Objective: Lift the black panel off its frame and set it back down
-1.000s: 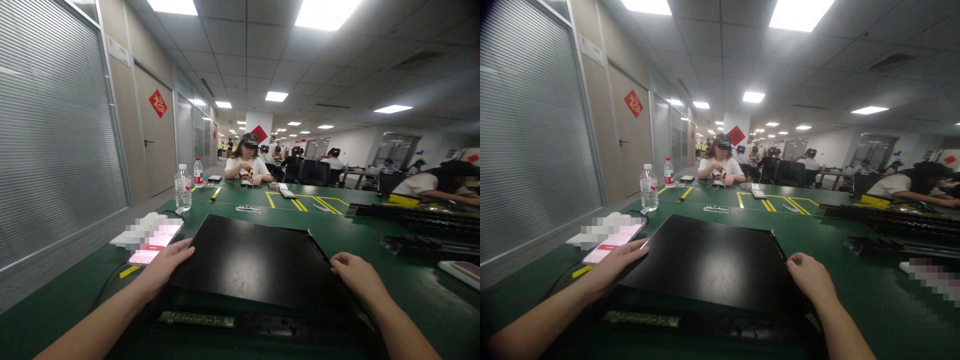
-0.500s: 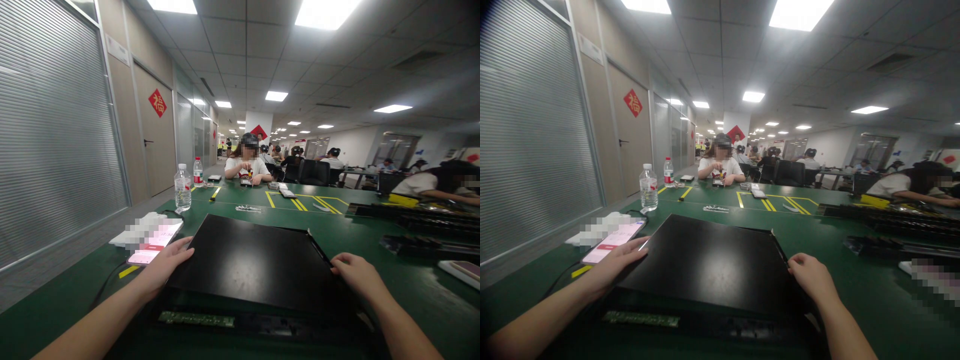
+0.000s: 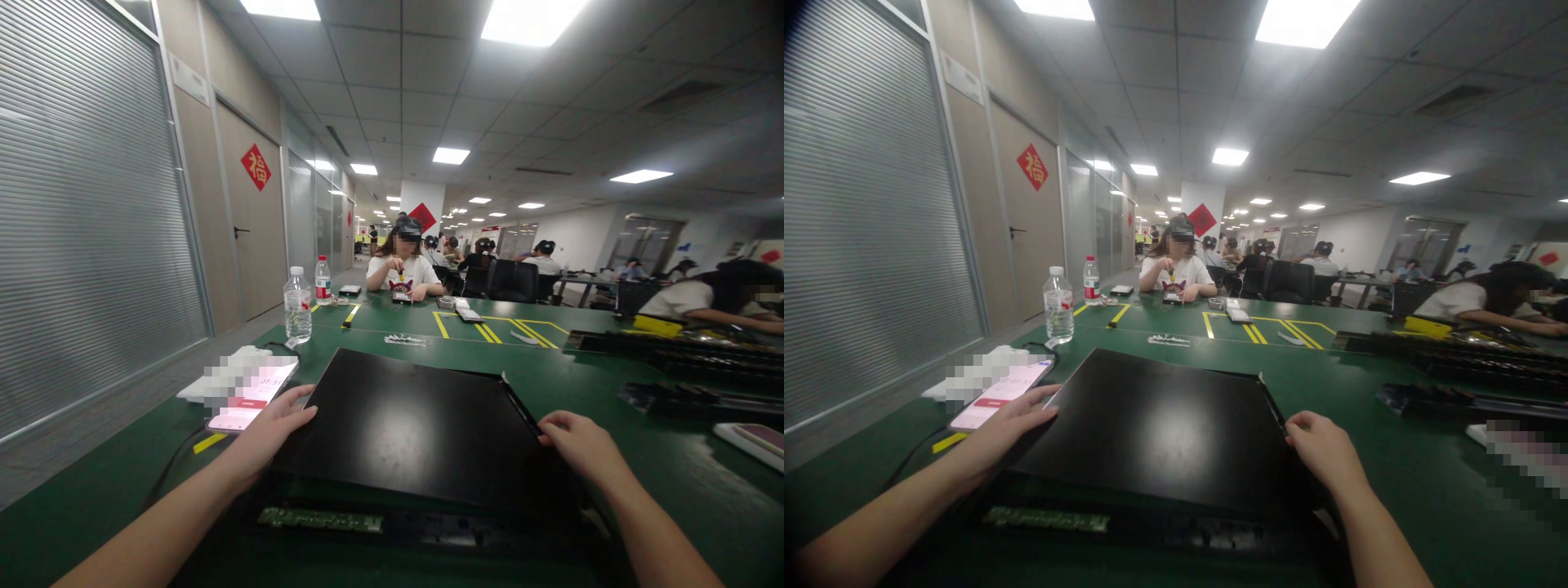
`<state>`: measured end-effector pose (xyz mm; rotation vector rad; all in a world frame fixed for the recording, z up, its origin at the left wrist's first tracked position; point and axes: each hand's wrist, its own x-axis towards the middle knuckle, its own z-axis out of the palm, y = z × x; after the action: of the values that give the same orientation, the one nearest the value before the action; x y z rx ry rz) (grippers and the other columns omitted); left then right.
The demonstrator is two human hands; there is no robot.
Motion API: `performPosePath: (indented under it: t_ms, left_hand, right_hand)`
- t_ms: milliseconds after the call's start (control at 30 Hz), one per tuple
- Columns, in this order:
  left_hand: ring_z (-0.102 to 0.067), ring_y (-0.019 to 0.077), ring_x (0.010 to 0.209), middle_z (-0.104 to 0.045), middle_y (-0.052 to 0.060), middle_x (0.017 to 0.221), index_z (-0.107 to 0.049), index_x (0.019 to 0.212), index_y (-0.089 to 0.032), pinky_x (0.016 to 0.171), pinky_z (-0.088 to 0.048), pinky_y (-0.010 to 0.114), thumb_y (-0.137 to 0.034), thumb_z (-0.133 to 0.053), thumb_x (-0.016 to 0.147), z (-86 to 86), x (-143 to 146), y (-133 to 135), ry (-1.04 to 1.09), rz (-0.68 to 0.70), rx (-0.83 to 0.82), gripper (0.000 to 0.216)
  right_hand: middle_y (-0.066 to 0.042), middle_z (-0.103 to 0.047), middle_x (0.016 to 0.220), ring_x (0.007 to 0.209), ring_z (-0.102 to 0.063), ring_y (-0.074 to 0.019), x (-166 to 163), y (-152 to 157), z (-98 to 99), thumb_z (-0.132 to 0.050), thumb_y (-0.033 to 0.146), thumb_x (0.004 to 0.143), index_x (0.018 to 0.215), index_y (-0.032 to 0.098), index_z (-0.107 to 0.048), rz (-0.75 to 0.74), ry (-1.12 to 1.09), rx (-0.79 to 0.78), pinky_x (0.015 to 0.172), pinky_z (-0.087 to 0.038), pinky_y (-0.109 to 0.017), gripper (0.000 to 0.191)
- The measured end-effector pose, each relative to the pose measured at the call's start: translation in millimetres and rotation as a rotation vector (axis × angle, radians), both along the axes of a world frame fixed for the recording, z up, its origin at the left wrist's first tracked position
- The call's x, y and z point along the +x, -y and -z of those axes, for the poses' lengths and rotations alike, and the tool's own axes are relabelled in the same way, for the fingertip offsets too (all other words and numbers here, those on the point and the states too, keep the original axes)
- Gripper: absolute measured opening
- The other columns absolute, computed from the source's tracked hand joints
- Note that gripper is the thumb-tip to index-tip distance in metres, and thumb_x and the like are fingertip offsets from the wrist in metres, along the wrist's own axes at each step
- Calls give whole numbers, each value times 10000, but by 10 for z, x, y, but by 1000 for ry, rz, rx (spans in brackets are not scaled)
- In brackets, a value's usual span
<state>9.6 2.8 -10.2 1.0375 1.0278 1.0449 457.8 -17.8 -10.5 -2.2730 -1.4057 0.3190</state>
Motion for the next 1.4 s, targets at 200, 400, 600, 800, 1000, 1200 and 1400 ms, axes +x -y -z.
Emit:
performPosePath:
  t_ms: [200, 400, 600, 800, 1000, 1200, 1400]
  left_hand:
    - [-684, 249, 828, -726, 77, 907, -455, 1193, -206, 723, -522, 345, -280, -670, 690, -35, 10, 13, 33, -4, -6, 552]
    - [-665, 242, 892, -722, 78, 951, -495, 1200, -204, 760, -509, 323, -227, -670, 666, -52, 42, -39, 111, -103, -55, 562]
    - [-624, 268, 987, -670, 99, 1102, -587, 1127, -184, 836, -479, 363, -297, -714, 612, -5, 8, -78, 77, -132, 12, 543]
    - [-469, 307, 1186, -518, 111, 1304, -669, 978, -175, 976, -361, 382, -390, -710, 595, 44, -69, -74, -308, -244, 124, 441]
    - [-447, 325, 1197, -463, 121, 1340, -680, 960, -175, 997, -327, 387, -433, -691, 597, 157, -113, -130, -462, -229, 205, 446]
    - [-388, 318, 1237, -495, 128, 1281, -665, 979, -153, 1043, -244, 364, -464, -687, 580, 319, -187, -196, -563, -161, 249, 506]
    - [-348, 308, 1262, -393, 138, 1355, -618, 1058, -137, 1038, -264, 383, -493, -639, 601, 394, -221, -236, -726, -130, 238, 580]
  right_hand:
    - [-7, -702, 706, 692, -605, -194, -23, 8, -21, -476, 312, 675, 762, 229, -667, 3, -10, 0, 585, -389, -279, 225]
    - [-6, -699, 707, 723, -612, -194, -5, 1, -4, -457, 309, 689, 755, 235, -662, -2, -5, 1, 611, -390, -280, 228]
    - [-6, -701, 712, 726, -609, -201, 20, -15, 20, -456, 319, 689, 770, 237, -663, 0, -5, 2, 629, -394, -295, 236]
    - [-7, -704, 701, 729, -611, -202, -49, 10, -20, -462, 337, 680, 780, 233, -663, 25, -37, 8, 620, -394, -290, 248]
    - [-7, -705, 705, 708, -609, -196, -39, -7, 16, -468, 366, 672, 789, 228, -654, 40, -84, 28, 608, -394, -288, 259]
    - [-13, -701, 692, 646, -601, -186, 32, -38, 89, -445, 373, 684, 822, 221, -644, 48, -131, 51, 590, -397, -288, 286]
    - [-10, -701, 702, 647, -601, -180, 31, -56, 90, -443, 363, 688, 829, 215, -634, 59, -124, 33, 589, -395, -281, 280]
